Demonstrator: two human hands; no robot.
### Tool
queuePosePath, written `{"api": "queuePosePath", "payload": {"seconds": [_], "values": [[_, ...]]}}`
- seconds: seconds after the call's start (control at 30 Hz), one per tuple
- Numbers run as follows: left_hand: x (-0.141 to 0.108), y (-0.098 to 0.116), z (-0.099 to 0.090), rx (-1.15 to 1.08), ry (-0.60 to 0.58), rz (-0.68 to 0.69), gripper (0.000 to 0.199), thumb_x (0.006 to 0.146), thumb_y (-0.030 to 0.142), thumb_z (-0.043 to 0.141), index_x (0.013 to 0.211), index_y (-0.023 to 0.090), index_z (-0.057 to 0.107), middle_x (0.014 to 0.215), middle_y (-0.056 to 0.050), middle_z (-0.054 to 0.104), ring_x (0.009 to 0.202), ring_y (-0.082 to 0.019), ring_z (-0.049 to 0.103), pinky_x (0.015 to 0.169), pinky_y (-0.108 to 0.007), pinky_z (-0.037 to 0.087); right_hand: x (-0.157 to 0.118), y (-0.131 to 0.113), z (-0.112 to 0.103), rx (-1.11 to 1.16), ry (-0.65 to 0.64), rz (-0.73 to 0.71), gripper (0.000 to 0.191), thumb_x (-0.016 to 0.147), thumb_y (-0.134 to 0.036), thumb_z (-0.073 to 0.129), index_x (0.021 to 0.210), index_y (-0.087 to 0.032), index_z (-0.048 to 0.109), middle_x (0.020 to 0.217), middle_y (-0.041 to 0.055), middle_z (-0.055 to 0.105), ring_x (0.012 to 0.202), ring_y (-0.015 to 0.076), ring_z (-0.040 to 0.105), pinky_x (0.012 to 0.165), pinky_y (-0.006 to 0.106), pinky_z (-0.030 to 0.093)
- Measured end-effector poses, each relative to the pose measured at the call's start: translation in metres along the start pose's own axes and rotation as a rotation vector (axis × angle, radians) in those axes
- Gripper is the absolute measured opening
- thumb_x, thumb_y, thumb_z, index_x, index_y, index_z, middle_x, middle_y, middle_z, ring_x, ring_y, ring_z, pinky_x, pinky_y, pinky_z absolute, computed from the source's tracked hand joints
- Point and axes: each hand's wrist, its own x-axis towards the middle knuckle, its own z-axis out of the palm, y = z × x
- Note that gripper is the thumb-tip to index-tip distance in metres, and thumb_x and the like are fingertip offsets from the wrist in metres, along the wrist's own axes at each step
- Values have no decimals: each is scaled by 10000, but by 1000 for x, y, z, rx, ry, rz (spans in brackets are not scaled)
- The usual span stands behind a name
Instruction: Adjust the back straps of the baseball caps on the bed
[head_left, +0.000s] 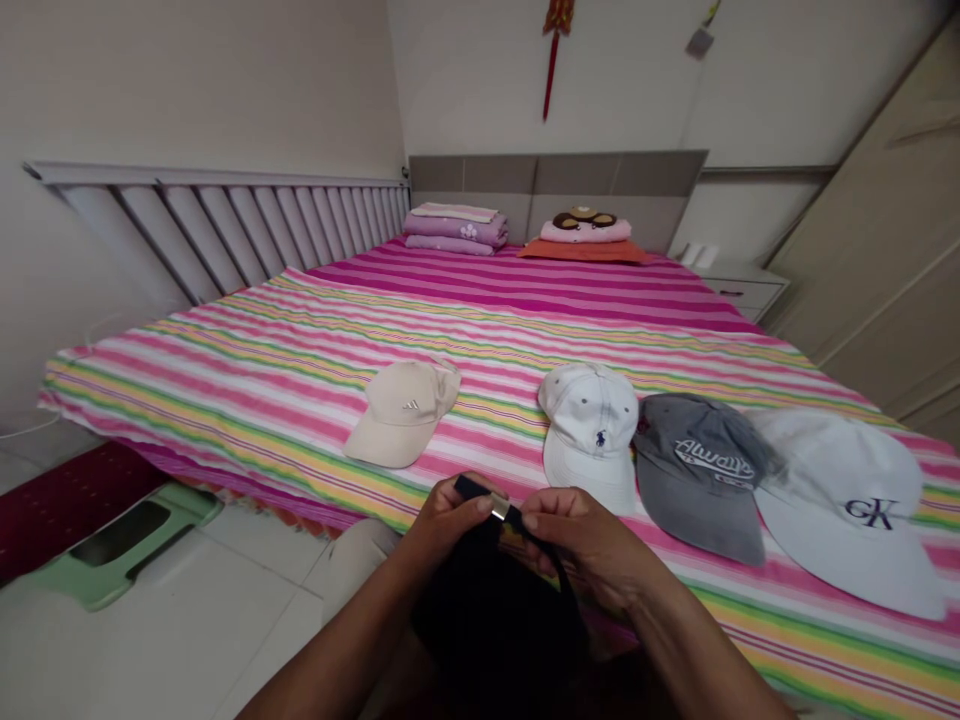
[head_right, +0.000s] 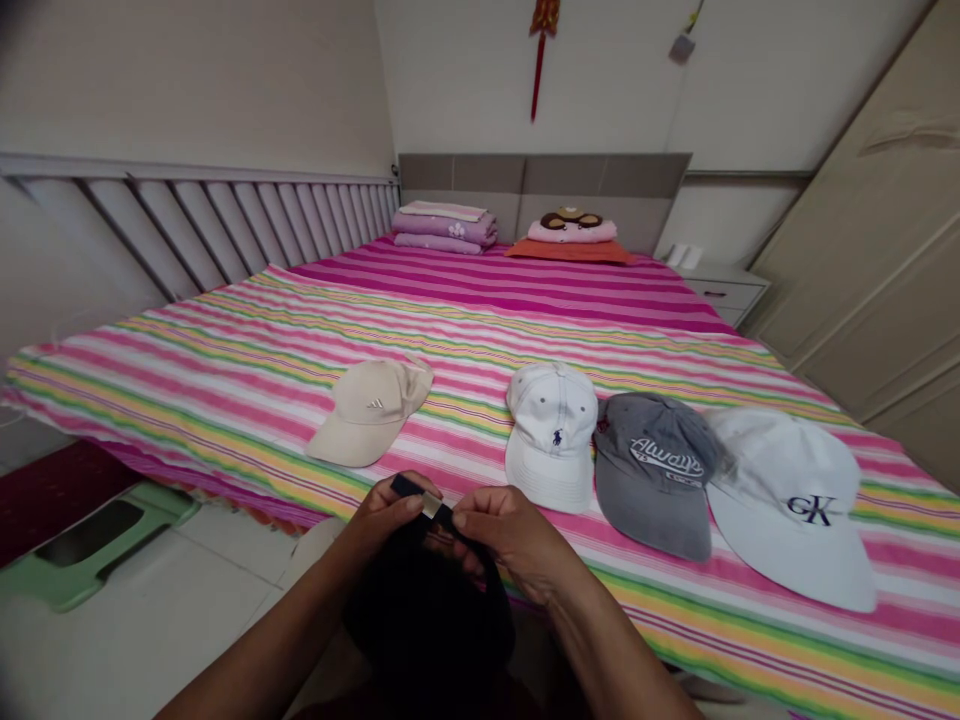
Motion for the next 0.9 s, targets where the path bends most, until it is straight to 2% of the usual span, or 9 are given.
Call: {"api": "queuePosePath", "payload": {"seconds": [0.23,0.5,0.67,0.9], "values": [[2,-2,-3,46,-37,26,232,604,300,711,755,143,632,627,2,620,559,-107,560,554,-216,419,1,-1,3,13,30,0,228,660,-320,691,624,-122,584,493,-20,551,386,37,427,380,155,280],[1,3,-1,170,-18,90,238,590,303,716,744,139,640,630,6,612,577,-100,536,574,-210,413,2,-3,5,-43,92,-20,236,655,-317,674,596,-136,534,445,-39,510,357,30,384,354,152,234],[2,1,-2,188,-22,84,254,580,321,720,728,138,625,603,18,585,539,-86,506,536,-201,396,4,-3,7,-99,128,-49,244,654,-326,663,590,-142,516,395,-61,472,317,15,311,337,155,165],[2,1,-2,204,-21,85,252,567,314,724,712,134,622,588,17,577,524,-79,483,516,-193,373,5,-3,12,-84,129,-52,226,643,-318,664,596,-144,527,387,-69,456,319,17,295,341,162,153]]}}
